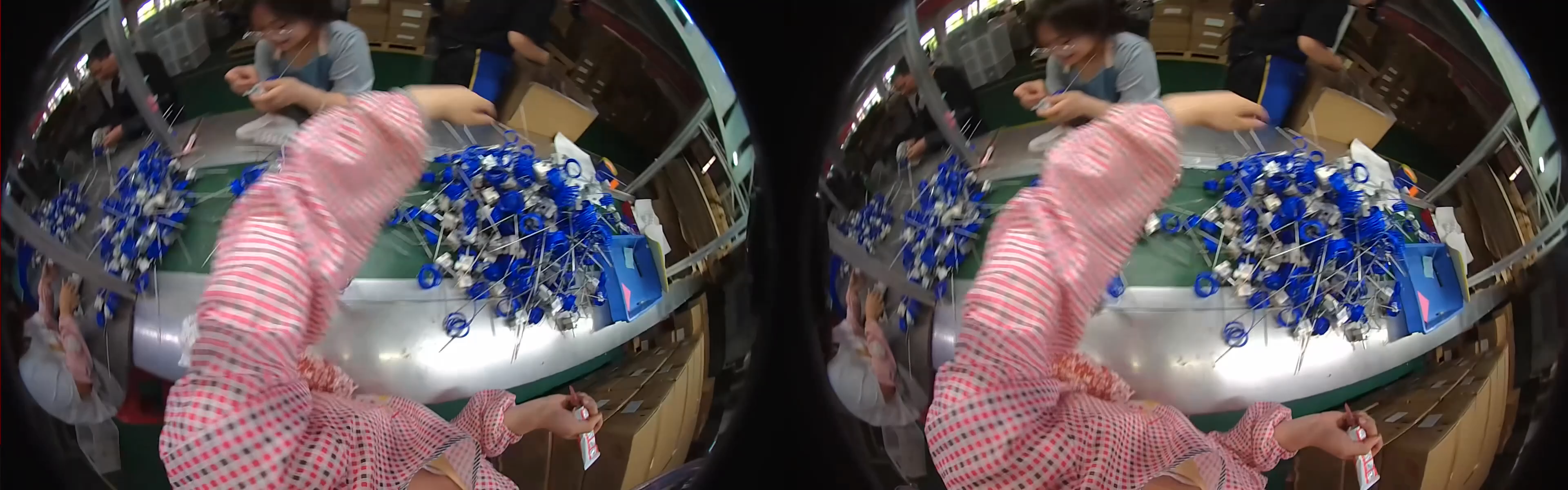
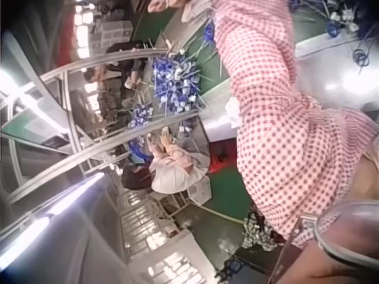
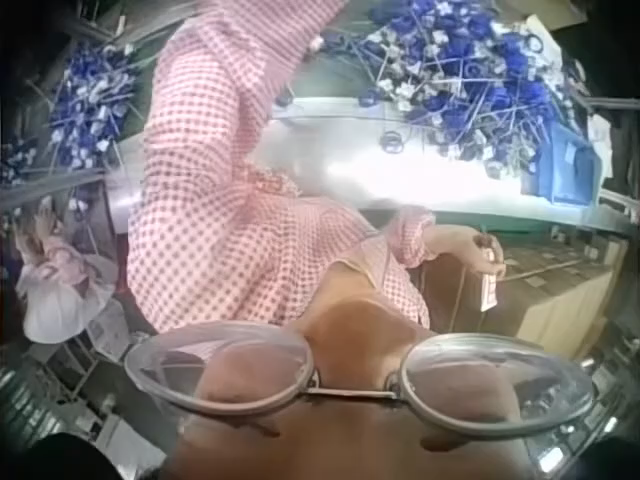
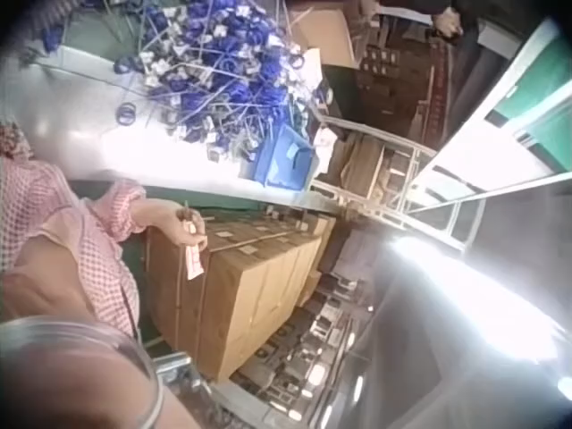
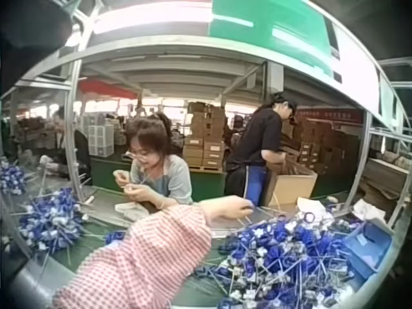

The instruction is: Assemble small electronic components by manually attaching coiled wires to housing blocks at a factory assembly line.

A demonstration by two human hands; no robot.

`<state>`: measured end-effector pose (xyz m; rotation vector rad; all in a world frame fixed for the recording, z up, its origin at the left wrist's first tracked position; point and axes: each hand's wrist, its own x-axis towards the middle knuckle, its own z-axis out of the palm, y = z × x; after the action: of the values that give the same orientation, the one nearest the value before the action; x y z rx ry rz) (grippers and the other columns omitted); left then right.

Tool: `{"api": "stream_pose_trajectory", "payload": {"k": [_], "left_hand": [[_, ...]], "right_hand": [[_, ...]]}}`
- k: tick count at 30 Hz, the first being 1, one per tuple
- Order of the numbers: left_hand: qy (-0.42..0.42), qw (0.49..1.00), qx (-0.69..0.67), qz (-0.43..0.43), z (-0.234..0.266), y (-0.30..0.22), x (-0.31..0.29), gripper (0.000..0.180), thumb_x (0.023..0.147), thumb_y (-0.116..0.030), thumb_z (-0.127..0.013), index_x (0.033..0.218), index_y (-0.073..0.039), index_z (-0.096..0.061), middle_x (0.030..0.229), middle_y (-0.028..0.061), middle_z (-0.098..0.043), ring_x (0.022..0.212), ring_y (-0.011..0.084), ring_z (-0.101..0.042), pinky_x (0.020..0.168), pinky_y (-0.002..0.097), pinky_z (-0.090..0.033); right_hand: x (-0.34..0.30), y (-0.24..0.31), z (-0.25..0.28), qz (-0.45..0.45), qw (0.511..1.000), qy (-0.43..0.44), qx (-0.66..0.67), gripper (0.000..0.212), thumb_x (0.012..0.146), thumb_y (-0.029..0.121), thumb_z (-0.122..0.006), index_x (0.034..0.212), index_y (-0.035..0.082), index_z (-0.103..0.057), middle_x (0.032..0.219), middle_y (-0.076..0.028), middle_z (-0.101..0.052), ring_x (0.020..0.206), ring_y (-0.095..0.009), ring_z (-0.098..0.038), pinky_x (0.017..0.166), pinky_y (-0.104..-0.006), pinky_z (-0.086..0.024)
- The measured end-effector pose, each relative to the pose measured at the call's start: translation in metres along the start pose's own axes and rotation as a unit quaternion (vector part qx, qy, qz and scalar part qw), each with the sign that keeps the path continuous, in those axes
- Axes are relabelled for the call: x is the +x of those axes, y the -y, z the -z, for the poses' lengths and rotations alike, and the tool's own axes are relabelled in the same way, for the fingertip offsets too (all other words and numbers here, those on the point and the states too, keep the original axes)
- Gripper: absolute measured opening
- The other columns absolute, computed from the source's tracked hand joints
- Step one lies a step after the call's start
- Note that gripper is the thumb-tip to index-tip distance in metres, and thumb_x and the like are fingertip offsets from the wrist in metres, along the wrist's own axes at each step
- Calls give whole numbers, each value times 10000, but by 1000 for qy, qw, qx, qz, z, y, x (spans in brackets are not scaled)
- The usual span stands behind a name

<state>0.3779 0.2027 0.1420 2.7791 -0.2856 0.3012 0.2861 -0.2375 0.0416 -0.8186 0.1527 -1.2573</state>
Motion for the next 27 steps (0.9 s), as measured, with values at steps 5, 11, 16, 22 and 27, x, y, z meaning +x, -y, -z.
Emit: {"api": "stream_pose_trajectory", "payload": {"k": [5,11,16,22,27], "left_hand": [[-31,971,188,142,81,152,-285,237,810,-196,-473,915,-38,-617,897,163,-616,784,315,-573,713,373,-447],[36,930,88,354,42,102,-413,196,767,-150,-544,894,-22,-622,863,144,-625,792,273,-590,717,354,-457],[-109,964,19,242,-21,112,-398,201,715,-152,-561,869,-47,-636,822,162,-621,770,295,-597,695,373,-466],[151,866,161,448,-58,113,-375,396,656,-297,-624,981,-72,-615,987,142,-610,919,299,-578,815,434,-405],[172,866,163,441,-26,105,-376,420,630,-303,-642,992,-96,-591,970,127,-611,954,298,-557,867,473,-331]], "right_hand": [[-14,7,26,11,974,217,57,57,809,5,-447,860,-7,-427,696,-51,-446,563,-143,-459,420,-227,-345],[-50,49,15,-10,965,257,61,62,853,35,-384,824,-10,-415,673,-51,-458,589,-111,-445,502,-206,-354],[-97,101,-30,-35,976,206,66,139,762,129,-429,820,33,-345,541,-19,-392,475,-127,-369,476,-228,-282],[-113,111,-45,-33,973,219,64,182,794,162,-450,869,23,-359,560,-22,-399,519,-119,-402,503,-220,-312],[-117,93,-45,-26,971,235,41,183,831,148,-440,907,8,-349,591,-25,-409,534,-120,-411,498,-214,-317]]}}
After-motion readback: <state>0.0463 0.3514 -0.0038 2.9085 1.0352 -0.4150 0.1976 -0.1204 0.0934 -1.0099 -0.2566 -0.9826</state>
